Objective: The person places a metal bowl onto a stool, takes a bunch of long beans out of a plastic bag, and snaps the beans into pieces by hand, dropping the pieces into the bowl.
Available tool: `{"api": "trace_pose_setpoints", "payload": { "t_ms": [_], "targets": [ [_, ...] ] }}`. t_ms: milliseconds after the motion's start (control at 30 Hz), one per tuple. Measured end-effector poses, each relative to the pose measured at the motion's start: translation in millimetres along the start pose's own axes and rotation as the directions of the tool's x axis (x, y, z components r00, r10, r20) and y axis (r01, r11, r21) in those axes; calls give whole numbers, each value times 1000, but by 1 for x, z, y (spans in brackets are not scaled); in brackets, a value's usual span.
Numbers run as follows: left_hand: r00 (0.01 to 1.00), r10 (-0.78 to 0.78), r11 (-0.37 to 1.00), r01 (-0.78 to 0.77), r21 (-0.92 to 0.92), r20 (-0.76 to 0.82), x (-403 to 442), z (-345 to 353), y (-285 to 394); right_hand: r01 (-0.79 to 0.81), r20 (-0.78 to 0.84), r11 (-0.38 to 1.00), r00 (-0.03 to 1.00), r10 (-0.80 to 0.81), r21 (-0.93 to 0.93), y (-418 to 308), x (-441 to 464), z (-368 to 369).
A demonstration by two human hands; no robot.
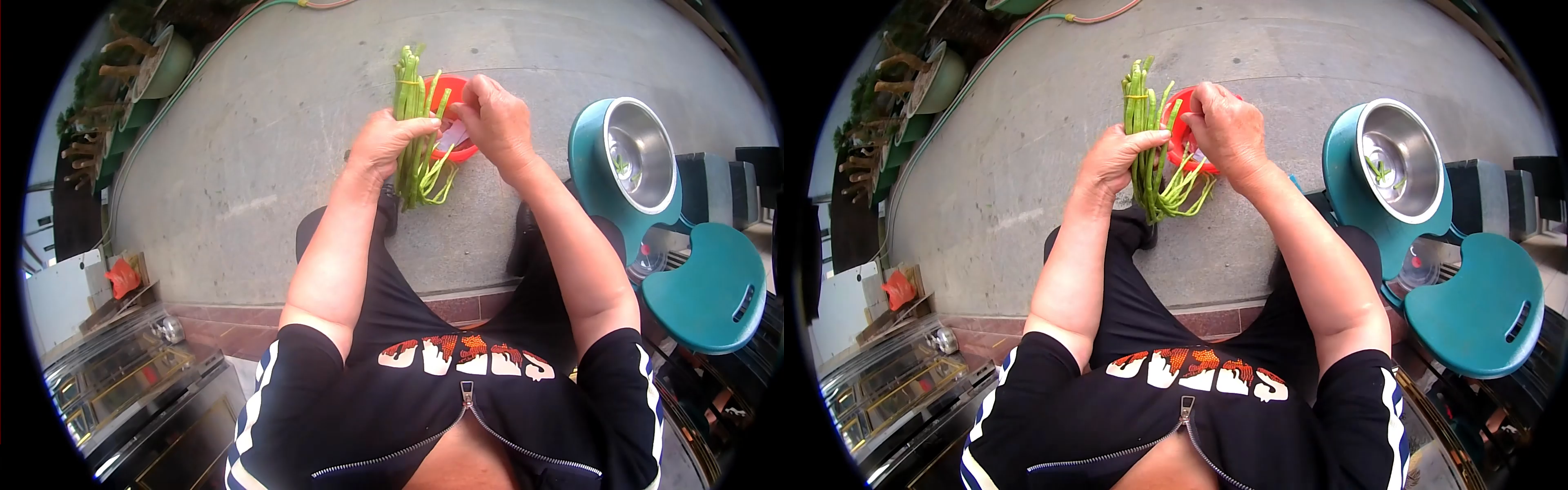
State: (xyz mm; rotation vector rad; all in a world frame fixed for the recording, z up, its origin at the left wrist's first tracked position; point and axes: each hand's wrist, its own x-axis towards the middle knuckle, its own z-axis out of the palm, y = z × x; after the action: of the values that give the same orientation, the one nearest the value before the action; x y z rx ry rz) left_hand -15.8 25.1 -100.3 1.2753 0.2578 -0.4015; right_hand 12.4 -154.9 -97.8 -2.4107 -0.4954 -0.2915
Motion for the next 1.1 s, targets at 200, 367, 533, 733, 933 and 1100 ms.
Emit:
{"api": "trace_pose_setpoints", "payload": {
  "t_ms": [200,367,533,733,933,1100],
  "targets": [
    [1000,5,1000,-5,-30,1,2,1,-2,114,-106,983,986,-130,-144,19,-2,25],
    [1000,14,1000,-14,-10,4,2,2,-1,331,-105,941,936,-337,-74,2,2,-6],
    [999,-16,1000,17,-8,50,-2,2,1,421,84,906,902,-423,40,-9,-9,-9],
    [992,-3,1000,1,22,123,-6,10,3,417,247,908,885,-394,-45,-5,-9,-14],
    [991,-23,999,17,43,136,-4,6,0,419,305,894,882,-359,-158,-9,-9,-27],
    [989,-67,985,45,165,130,-5,1,1,454,264,847,883,-387,-276,4,-4,-36]
  ]
}}
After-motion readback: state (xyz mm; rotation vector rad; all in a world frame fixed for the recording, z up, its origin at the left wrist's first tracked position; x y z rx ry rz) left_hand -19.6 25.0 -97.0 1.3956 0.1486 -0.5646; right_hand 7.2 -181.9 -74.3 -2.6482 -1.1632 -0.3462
